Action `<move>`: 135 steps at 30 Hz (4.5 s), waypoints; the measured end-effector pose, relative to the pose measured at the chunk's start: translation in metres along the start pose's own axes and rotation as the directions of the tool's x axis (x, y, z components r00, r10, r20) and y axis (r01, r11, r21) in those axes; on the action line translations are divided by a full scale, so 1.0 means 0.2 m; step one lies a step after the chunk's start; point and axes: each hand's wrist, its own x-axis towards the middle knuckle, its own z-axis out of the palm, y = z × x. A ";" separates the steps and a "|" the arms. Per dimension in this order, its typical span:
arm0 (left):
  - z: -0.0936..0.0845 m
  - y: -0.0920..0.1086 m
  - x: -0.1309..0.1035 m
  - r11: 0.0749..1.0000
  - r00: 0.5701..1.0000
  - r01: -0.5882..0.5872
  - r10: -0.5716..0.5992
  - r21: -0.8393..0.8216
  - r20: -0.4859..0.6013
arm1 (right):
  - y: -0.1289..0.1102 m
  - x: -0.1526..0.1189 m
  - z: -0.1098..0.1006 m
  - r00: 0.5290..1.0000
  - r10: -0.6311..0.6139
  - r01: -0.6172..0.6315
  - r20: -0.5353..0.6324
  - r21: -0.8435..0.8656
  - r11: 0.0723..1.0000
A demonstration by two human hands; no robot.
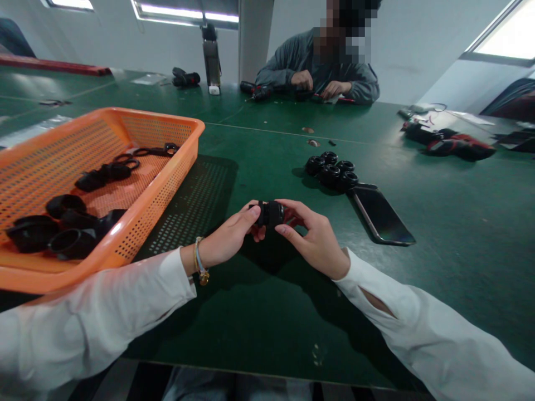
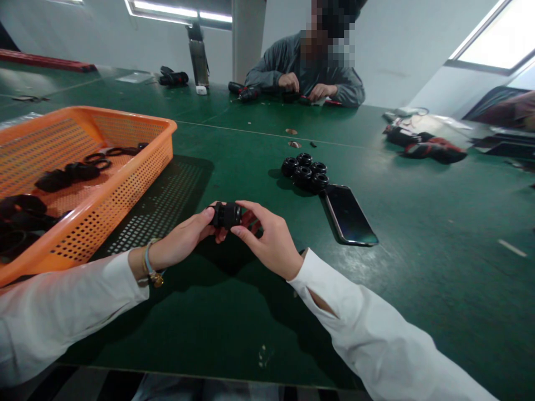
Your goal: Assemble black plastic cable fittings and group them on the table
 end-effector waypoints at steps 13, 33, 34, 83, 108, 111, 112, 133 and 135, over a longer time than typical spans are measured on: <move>0.00 0.00 0.00 1.000 1.000 -0.019 0.019 0.020 0.000 | 0.01 0.00 0.00 1.000 -0.020 0.020 0.003 -0.019 1.000; 0.00 0.00 0.00 0.998 1.000 -0.017 0.017 0.054 -0.001 | 0.00 0.00 0.00 1.000 -0.015 0.015 0.027 -0.012 1.000; 0.00 0.00 0.00 0.998 1.000 -0.016 0.016 0.058 -0.001 | 0.00 0.00 0.00 0.999 -0.020 0.020 0.029 -0.009 1.000; 0.00 0.01 0.00 0.998 1.000 -0.028 0.028 0.060 -0.014 | 0.00 0.00 0.00 0.998 -0.038 0.042 0.057 -0.067 0.997; -0.01 0.00 0.00 0.996 1.000 0.001 0.001 0.085 -0.018 | -0.01 0.00 0.00 0.996 -0.021 0.027 0.090 -0.071 0.997; -0.01 0.01 0.00 0.996 1.000 0.005 -0.003 0.087 -0.018 | -0.01 0.00 0.00 0.996 -0.016 0.023 0.093 -0.073 0.997; -0.01 0.01 0.00 0.996 1.000 0.003 -0.002 0.088 -0.019 | -0.01 0.00 -0.01 0.995 -0.015 0.022 0.094 -0.073 0.997; -0.01 0.01 0.00 0.992 1.000 -0.021 0.021 0.121 0.002 | -0.01 0.00 -0.01 0.994 0.006 0.000 0.107 -0.055 0.998; -0.01 0.01 0.00 0.993 1.000 -0.019 0.019 0.119 0.002 | -0.01 0.00 -0.01 0.994 0.011 -0.005 0.109 -0.057 0.998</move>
